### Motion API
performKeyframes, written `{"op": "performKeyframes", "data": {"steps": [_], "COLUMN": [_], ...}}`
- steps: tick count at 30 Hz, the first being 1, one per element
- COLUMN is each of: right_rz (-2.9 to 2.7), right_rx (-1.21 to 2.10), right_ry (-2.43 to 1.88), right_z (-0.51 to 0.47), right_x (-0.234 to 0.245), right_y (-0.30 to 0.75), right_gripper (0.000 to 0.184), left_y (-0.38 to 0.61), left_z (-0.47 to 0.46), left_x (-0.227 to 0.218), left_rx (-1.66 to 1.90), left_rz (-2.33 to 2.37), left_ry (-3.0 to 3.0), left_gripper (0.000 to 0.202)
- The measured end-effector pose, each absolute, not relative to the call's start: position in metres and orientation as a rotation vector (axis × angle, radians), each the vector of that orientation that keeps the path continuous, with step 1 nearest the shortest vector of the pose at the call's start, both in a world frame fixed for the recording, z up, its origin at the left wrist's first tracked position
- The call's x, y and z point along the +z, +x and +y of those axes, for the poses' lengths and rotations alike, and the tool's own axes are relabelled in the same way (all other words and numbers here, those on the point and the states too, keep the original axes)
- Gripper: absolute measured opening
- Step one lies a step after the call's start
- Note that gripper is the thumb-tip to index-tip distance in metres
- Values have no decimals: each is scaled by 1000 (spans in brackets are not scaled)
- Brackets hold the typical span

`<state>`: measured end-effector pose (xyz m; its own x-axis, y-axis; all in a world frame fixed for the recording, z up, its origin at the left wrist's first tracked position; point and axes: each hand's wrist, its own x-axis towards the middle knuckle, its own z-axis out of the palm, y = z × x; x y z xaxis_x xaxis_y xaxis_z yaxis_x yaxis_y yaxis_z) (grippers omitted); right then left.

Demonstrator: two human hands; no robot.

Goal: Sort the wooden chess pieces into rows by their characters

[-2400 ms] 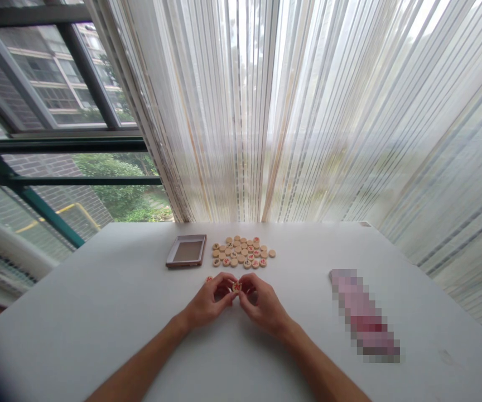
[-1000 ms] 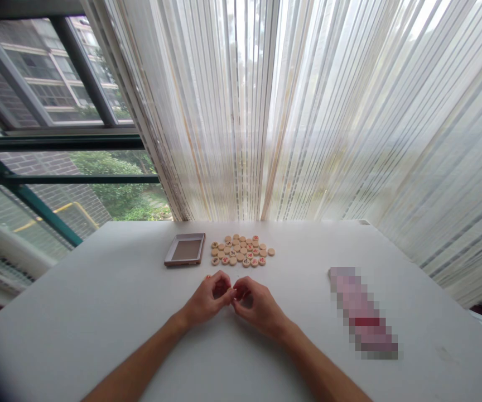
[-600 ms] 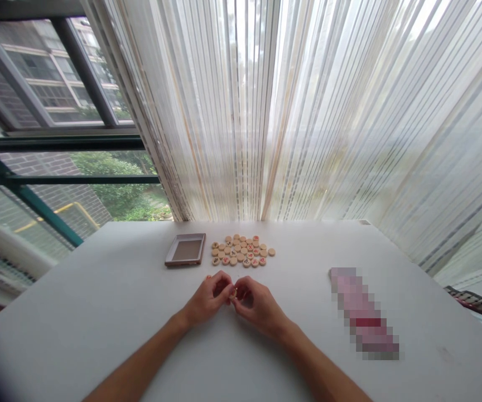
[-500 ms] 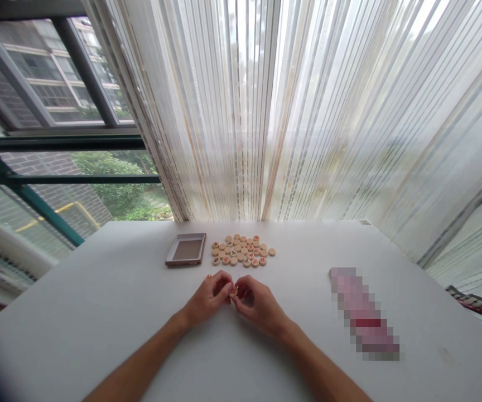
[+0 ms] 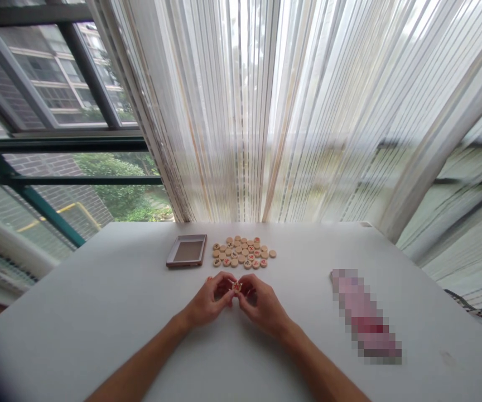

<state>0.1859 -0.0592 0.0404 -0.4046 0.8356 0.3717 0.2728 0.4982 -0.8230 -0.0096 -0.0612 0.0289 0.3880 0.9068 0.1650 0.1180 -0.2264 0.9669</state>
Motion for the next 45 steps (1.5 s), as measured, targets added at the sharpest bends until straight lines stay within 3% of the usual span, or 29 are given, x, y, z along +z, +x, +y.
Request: {"op": "performKeyframes", "data": {"steps": [30,45], "right_rz": [-1925,-1904], "right_rx": [911,918], "right_ry": [-981,-1077], "right_z": [-60,-57], "right_x": [40,32], "right_y": [187,189], "right_gripper": [12,22], "left_y": [-8,-8], "left_z": [-64,-64], "left_x": [33,33], "left_rx": [962,926], "left_rz": [978,979], "left_ry": [1708,1760], "left_gripper": [33,30]}}
